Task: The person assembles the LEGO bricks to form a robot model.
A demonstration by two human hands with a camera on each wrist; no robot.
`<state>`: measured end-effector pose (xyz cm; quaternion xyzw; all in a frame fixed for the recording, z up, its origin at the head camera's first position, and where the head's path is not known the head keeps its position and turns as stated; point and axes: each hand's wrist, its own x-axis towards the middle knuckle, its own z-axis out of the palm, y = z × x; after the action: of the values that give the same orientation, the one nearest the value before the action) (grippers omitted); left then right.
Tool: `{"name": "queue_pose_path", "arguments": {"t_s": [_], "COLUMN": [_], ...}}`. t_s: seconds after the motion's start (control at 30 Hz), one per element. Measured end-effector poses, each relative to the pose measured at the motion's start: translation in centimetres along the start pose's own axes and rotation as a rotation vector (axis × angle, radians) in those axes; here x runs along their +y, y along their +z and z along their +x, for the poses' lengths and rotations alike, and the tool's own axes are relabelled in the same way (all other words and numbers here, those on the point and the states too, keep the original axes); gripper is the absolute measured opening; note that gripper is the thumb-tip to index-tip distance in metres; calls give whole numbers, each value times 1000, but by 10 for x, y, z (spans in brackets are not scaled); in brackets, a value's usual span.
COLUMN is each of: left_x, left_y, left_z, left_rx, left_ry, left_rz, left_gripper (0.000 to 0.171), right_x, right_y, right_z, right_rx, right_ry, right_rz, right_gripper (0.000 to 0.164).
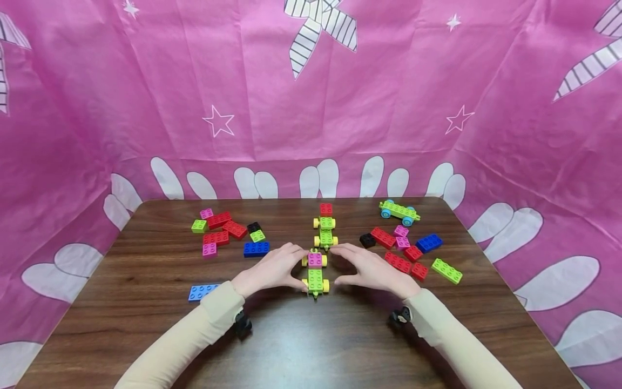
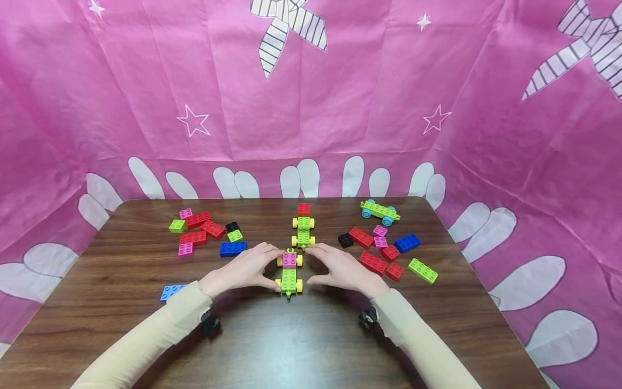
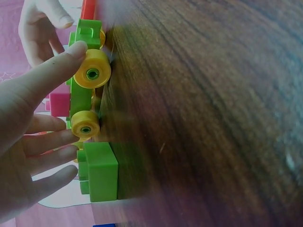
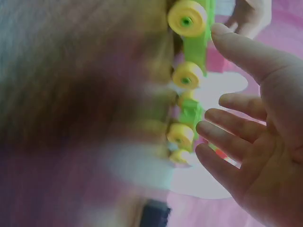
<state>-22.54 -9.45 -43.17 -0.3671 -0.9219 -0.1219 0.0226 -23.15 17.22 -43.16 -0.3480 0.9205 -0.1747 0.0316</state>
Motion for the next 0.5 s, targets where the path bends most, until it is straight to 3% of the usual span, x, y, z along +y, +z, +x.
{"name": "queue_pose_path", "arguments": {"t_s": [0.2, 0.5], "left_x": [1, 1], "left_y": [-1, -2], "left_z": [0, 2], "left_rx": [-21, -42], "left_ry": [-16, -22], "left_rz": [8, 15], "left_gripper": [85, 85], "right_x": [16, 61], "right_y": [-23, -70], "right_z": [-11, -45], "right_rx": [78, 191], "right_ry": [27, 146], "right_rz": [-30, -56], "right_gripper": [71, 71]}}
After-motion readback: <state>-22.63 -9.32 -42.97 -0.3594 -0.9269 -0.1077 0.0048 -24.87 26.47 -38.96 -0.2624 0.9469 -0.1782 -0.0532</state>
